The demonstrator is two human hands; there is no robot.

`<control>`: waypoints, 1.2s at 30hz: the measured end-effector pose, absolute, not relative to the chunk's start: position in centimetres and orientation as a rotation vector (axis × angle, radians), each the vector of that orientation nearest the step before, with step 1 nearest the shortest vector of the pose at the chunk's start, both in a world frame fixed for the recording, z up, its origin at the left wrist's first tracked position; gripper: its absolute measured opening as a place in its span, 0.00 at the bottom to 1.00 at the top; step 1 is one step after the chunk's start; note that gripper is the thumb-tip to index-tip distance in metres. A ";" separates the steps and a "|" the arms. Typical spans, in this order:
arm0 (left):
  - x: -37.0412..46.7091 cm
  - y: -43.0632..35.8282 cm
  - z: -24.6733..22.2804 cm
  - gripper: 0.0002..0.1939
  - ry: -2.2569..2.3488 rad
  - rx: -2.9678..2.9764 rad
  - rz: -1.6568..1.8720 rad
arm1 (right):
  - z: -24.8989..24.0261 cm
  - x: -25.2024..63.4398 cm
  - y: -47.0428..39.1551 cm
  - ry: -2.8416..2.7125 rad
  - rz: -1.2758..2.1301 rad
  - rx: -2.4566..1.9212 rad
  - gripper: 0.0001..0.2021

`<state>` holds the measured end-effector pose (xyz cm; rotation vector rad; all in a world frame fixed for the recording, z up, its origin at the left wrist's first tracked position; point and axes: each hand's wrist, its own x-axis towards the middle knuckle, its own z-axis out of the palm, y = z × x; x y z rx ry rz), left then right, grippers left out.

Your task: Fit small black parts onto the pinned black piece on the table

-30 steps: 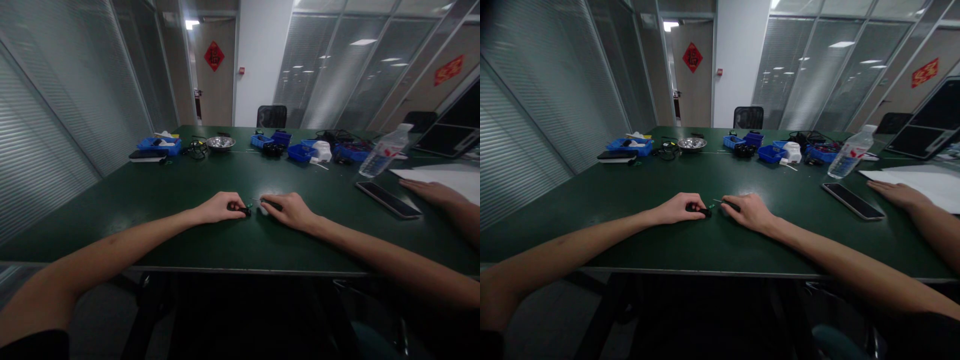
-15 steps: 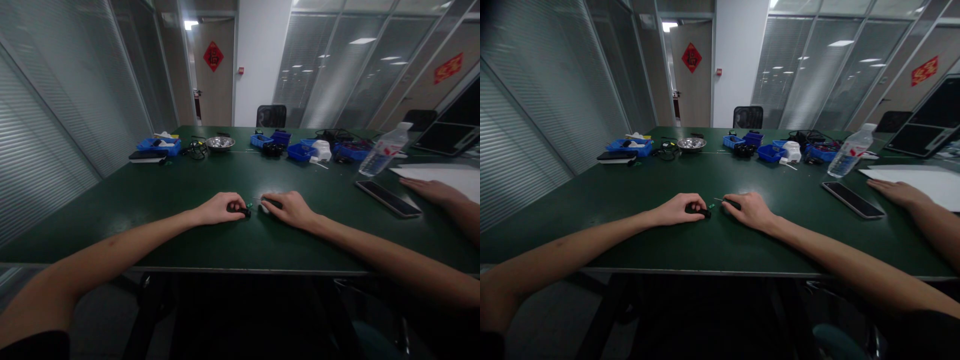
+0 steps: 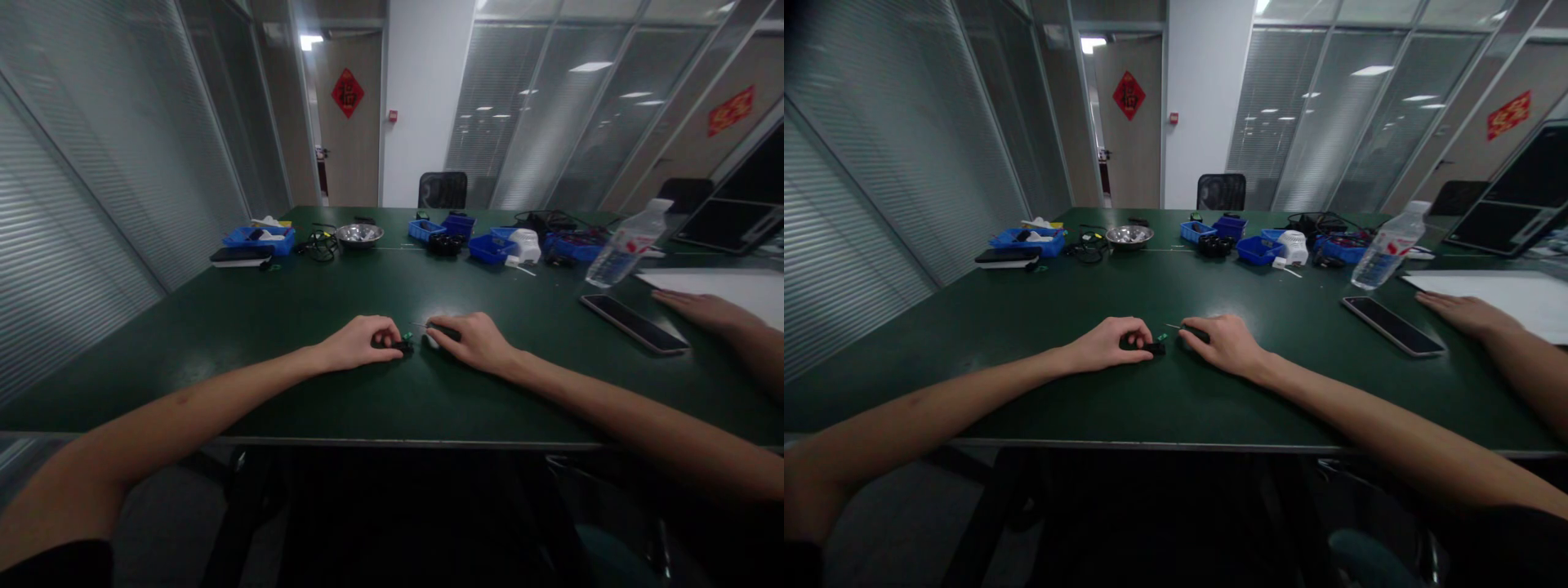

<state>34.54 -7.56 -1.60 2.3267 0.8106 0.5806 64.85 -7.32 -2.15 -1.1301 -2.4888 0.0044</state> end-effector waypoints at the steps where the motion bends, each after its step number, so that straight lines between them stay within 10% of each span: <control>1: 34.5 -7.6 -1.6 0.17 0.801 2.337 0.584 | -2.1 64.8 -7.3 -2.488 0.002 -1.128 0.22; 36: 34.3 -7.6 -1.7 0.23 0.724 2.643 0.443 | -1.9 64.8 -7.6 -2.465 0.011 -1.178 0.22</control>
